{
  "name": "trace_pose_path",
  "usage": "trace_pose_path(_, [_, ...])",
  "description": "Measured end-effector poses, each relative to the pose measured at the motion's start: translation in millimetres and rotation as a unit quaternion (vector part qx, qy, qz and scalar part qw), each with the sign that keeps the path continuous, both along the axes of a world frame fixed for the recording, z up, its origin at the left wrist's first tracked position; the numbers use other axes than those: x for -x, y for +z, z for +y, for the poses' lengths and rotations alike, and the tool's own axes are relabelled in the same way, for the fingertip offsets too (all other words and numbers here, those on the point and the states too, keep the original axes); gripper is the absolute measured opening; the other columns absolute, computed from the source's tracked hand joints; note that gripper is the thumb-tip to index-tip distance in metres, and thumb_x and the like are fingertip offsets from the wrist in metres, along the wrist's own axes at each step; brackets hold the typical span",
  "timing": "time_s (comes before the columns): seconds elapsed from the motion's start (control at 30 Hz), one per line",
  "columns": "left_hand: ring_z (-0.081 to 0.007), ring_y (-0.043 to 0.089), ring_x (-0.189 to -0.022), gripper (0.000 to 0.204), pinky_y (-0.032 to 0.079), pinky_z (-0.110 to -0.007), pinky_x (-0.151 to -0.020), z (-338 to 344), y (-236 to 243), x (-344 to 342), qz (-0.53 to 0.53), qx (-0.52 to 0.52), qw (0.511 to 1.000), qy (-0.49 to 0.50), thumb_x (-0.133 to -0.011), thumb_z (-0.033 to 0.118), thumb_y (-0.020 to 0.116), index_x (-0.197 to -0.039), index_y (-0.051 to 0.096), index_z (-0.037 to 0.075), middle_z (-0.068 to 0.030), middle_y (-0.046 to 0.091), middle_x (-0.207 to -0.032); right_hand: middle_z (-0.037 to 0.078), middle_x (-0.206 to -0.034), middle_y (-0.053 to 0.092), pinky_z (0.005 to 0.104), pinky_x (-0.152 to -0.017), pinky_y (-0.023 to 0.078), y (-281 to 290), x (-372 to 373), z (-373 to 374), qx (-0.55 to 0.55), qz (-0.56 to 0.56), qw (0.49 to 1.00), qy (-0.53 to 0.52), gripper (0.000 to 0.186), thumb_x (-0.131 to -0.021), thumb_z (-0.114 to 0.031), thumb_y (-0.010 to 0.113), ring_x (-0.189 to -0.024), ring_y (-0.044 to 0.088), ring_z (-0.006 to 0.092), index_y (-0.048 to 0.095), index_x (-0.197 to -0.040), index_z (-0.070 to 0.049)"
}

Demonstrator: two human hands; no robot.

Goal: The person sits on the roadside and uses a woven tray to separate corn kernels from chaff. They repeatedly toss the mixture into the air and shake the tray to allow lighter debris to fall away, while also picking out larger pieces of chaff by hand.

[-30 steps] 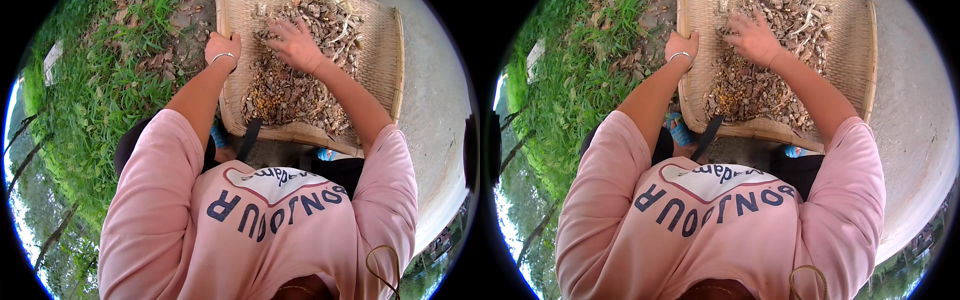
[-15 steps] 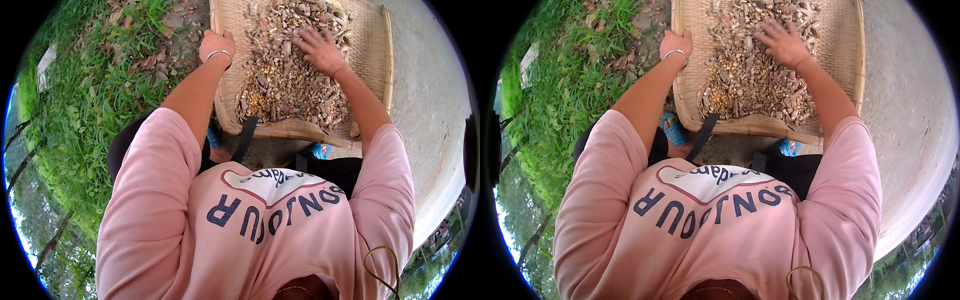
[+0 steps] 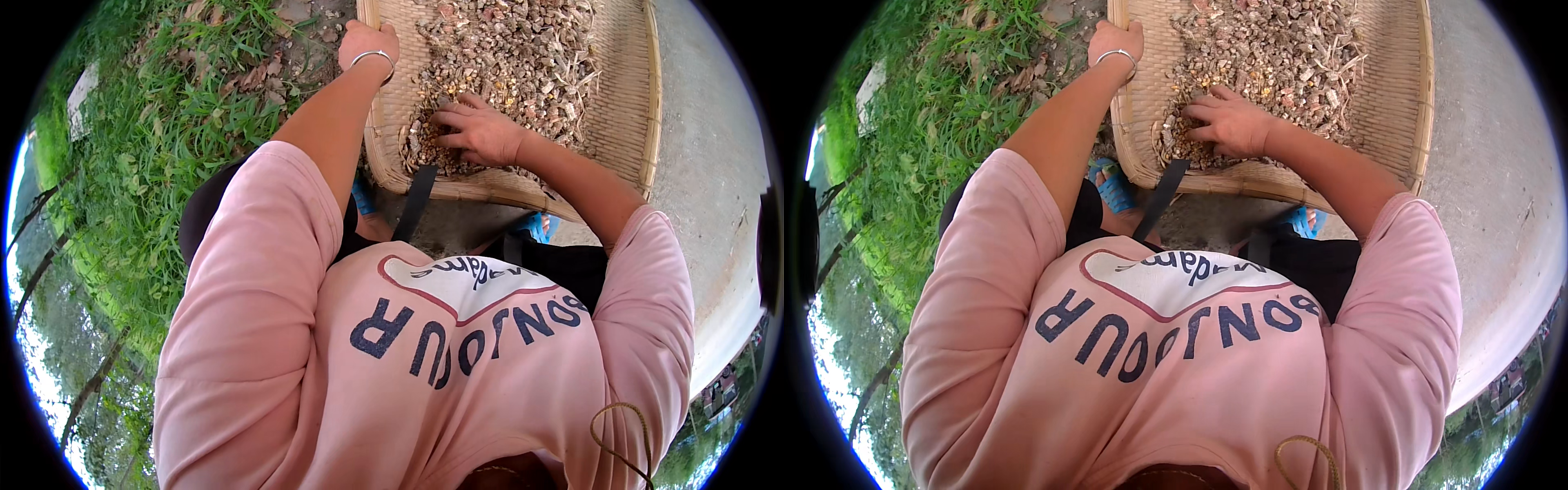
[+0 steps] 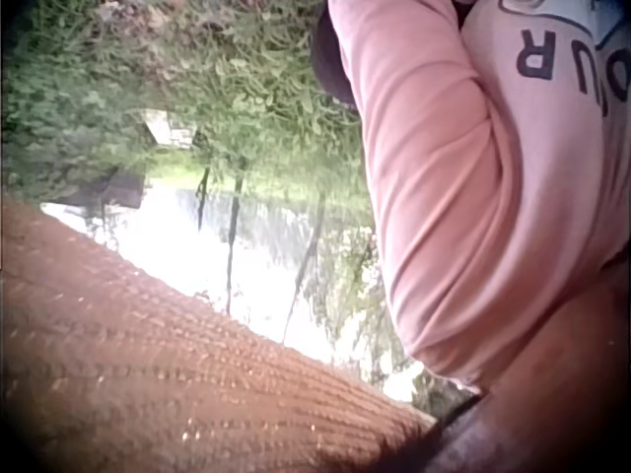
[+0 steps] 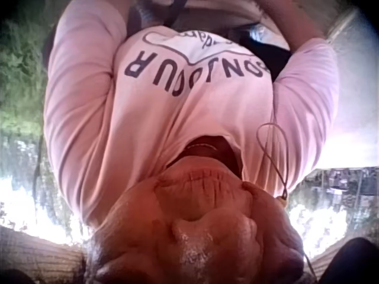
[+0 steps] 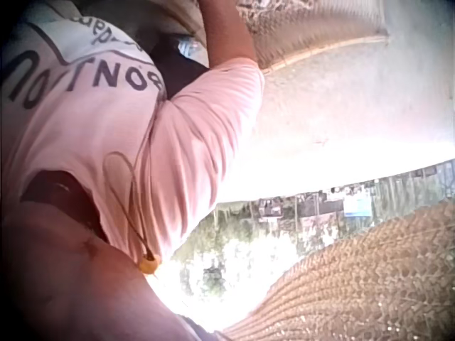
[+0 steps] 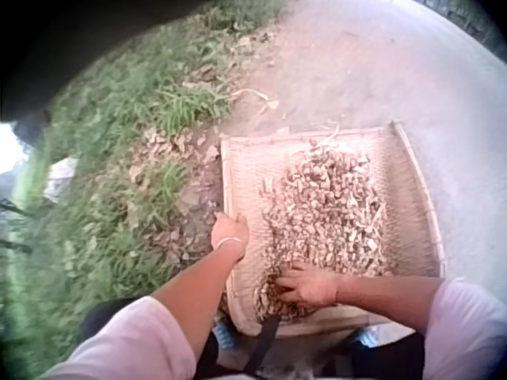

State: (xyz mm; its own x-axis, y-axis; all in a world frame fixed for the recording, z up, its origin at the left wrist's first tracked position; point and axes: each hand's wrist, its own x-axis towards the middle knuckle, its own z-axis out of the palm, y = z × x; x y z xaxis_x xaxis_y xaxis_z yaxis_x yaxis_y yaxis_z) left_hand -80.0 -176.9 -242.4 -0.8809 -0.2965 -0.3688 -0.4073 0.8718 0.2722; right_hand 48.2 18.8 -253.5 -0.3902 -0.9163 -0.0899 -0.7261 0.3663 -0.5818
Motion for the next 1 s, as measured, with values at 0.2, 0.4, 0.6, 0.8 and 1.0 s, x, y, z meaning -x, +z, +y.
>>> trace_pose_path(0.2, [-0.0329,0.067,-0.094,0.053,0.055,-0.041,-0.081,1,2,2,-0.005,-0.002,1.0,0.001,-0.087,0.039,0.057,-0.114,0.047,-0.005,-0.0222,0.066,-0.103,0.015,-0.146,0.035,0.0568,-0.11,0.021,-11,-1,-25,-0.025,0.083,0.981,-0.174,0.062,-0.077,-0.033,0.071,-0.138,0.029,0.032,0.049,-0.133,-0.018])
trace_pose_path(0.4, [-0.0327,0.067,-0.094,0.052,0.055,-0.041,-0.081,-4,5,-1,-0.008,0.005,1.0,-0.02,-0.085,0.034,0.061,-0.115,0.045,-0.005,-0.0225,0.066,-0.103,0.012,-0.13,0.051,0.0422,-0.103,0.038,-31,-6,-19,-0.038,0.065,0.991,-0.114,0.041,-0.075,-0.009,0.06,-0.122,0.046,0.031,0.061,-0.116,-0.009])
trace_pose_path(0.6, [-0.0333,0.067,-0.094,0.053,0.056,-0.041,-0.081,-2,9,-3,-0.024,-0.024,0.999,-0.022,-0.085,0.032,0.062,-0.118,0.042,-0.005,-0.0236,0.065,-0.103,0.013,-0.11,0.061,0.0393,-0.091,0.05,-40,12,-10,0.036,-0.088,0.973,-0.212,0.032,-0.073,0.004,0.057,-0.102,0.059,0.0328,0.064,-0.103,-0.003])
trace_pose_path(0.8, [-0.0352,0.067,-0.095,0.056,0.056,-0.042,-0.08,-13,1,-3,-0.016,-0.044,0.997,-0.055,-0.084,0.029,0.063,-0.12,0.039,-0.006,-0.0258,0.064,-0.104,0.012,-0.109,0.061,0.0388,-0.09,0.05,-31,31,-2,0.017,-0.105,0.972,-0.211,0.029,-0.073,0.003,0.061,-0.101,0.061,0.0318,0.065,-0.101,-0.002])
trace_pose_path(1.0, [-0.0367,0.066,-0.095,0.055,0.055,-0.043,-0.082,-14,1,-7,-0.009,-0.067,0.995,-0.075,-0.083,0.025,0.062,-0.121,0.037,-0.005,-0.0276,0.064,-0.104,0.011,-0.117,0.058,0.0395,-0.094,0.048,-32,31,10,-0.02,-0.111,0.981,-0.16,0.036,-0.071,0.001,0.065,-0.106,0.058,0.0318,0.066,-0.106,-0.004])
